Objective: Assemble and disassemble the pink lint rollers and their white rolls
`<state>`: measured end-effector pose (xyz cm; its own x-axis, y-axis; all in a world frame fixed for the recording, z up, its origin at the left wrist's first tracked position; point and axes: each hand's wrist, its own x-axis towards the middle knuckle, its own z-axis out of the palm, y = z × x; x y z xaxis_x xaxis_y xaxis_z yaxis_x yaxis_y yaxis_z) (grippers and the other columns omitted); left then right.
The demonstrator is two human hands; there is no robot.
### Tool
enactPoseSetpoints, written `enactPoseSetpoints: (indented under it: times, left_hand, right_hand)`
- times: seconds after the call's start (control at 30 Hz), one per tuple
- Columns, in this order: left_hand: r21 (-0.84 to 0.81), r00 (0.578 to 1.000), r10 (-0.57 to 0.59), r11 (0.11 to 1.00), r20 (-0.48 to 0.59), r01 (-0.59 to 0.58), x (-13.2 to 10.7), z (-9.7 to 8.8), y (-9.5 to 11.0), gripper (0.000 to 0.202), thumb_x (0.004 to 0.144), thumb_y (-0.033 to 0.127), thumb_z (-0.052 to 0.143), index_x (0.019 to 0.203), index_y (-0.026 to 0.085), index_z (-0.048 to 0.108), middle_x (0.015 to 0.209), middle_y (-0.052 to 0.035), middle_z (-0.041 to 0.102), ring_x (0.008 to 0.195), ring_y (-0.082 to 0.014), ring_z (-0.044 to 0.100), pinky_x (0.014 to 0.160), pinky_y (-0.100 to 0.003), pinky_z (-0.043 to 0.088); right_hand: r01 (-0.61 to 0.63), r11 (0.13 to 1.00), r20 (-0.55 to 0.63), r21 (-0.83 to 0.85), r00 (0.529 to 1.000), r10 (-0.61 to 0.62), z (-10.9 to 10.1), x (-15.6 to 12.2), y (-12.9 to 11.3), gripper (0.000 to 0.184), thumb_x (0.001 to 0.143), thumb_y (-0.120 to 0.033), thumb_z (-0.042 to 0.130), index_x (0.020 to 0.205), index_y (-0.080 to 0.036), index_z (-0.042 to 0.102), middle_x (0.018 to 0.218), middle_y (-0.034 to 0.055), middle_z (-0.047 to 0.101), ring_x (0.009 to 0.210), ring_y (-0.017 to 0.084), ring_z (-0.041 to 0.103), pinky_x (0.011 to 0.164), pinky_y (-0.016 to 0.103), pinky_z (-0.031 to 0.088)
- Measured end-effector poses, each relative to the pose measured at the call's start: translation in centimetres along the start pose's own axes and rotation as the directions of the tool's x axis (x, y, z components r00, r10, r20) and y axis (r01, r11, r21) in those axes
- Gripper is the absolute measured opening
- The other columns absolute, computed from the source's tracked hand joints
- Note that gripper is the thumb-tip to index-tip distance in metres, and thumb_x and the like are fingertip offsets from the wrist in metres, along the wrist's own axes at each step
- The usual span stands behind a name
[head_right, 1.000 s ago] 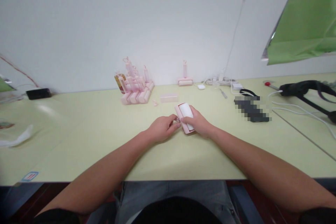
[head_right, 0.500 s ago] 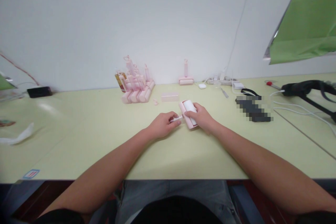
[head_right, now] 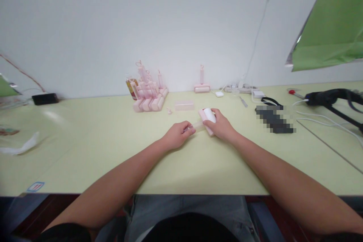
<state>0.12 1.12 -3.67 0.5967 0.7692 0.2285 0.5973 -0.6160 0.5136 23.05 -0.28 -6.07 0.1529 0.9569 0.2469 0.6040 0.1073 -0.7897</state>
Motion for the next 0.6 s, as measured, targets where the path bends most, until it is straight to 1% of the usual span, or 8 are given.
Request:
enactPoseSetpoints:
  times: [0.17, 0.33, 0.53, 0.6]
  left_hand:
    - [-0.017, 1.0, -0.024, 1.0, 0.006, 0.024, 0.07, 0.06, -0.08, 0.036, 0.089, 0.049, 0.048, 0.095, 0.017, 0.063, 0.08, -0.0035, 0.065, 0.071, -0.016, 0.055, 0.063, -0.026, 0.038]
    - [-0.019, 1.0, -0.028, 0.999, 0.001, 0.028, 0.11, 0.07, -0.08, 0.036, 0.088, 0.049, 0.049, 0.094, 0.017, 0.063, 0.078, -0.0029, 0.064, 0.069, -0.0153, 0.054, 0.061, -0.026, 0.036]
    - [-0.002, 0.999, -0.033, 0.999, -0.017, 0.033, 0.1, 0.18, -0.04, 0.036, 0.088, 0.05, 0.049, 0.093, 0.017, 0.063, 0.076, -0.0026, 0.063, 0.069, -0.0151, 0.054, 0.059, -0.025, 0.034]
    - [0.01, 0.999, -0.037, 0.999, -0.015, 0.037, 0.11, 0.19, 0.04, 0.036, 0.088, 0.05, 0.049, 0.092, 0.017, 0.063, 0.077, -0.003, 0.063, 0.069, -0.0152, 0.054, 0.059, -0.025, 0.034]
  right_hand:
    - [0.042, 0.996, 0.007, -0.076, 0.999, -0.041, 0.0, -0.02, 0.12, 0.069, 0.078, -0.049, 0.061, 0.137, -0.021, 0.04, 0.126, 0.0124, 0.058, 0.107, 0.027, 0.058, 0.09, 0.041, 0.046]
    - [0.14, 0.98, 0.021, -0.139, 0.99, -0.138, -0.12, -0.2, -0.16, 0.067, 0.08, -0.045, 0.059, 0.139, -0.02, 0.039, 0.134, 0.0134, 0.052, 0.118, 0.028, 0.052, 0.098, 0.042, 0.042]
    - [0.205, 0.956, 0.05, -0.21, 0.979, -0.199, -0.19, -0.26, -0.23, 0.069, 0.08, -0.044, 0.059, 0.14, -0.017, 0.038, 0.135, 0.0157, 0.049, 0.122, 0.028, 0.049, 0.103, 0.043, 0.038]
    - [0.242, 0.943, 0.054, -0.227, 0.97, -0.236, -0.18, -0.34, -0.37, 0.069, 0.08, -0.042, 0.059, 0.14, -0.016, 0.038, 0.135, 0.0156, 0.048, 0.123, 0.028, 0.047, 0.105, 0.043, 0.037]
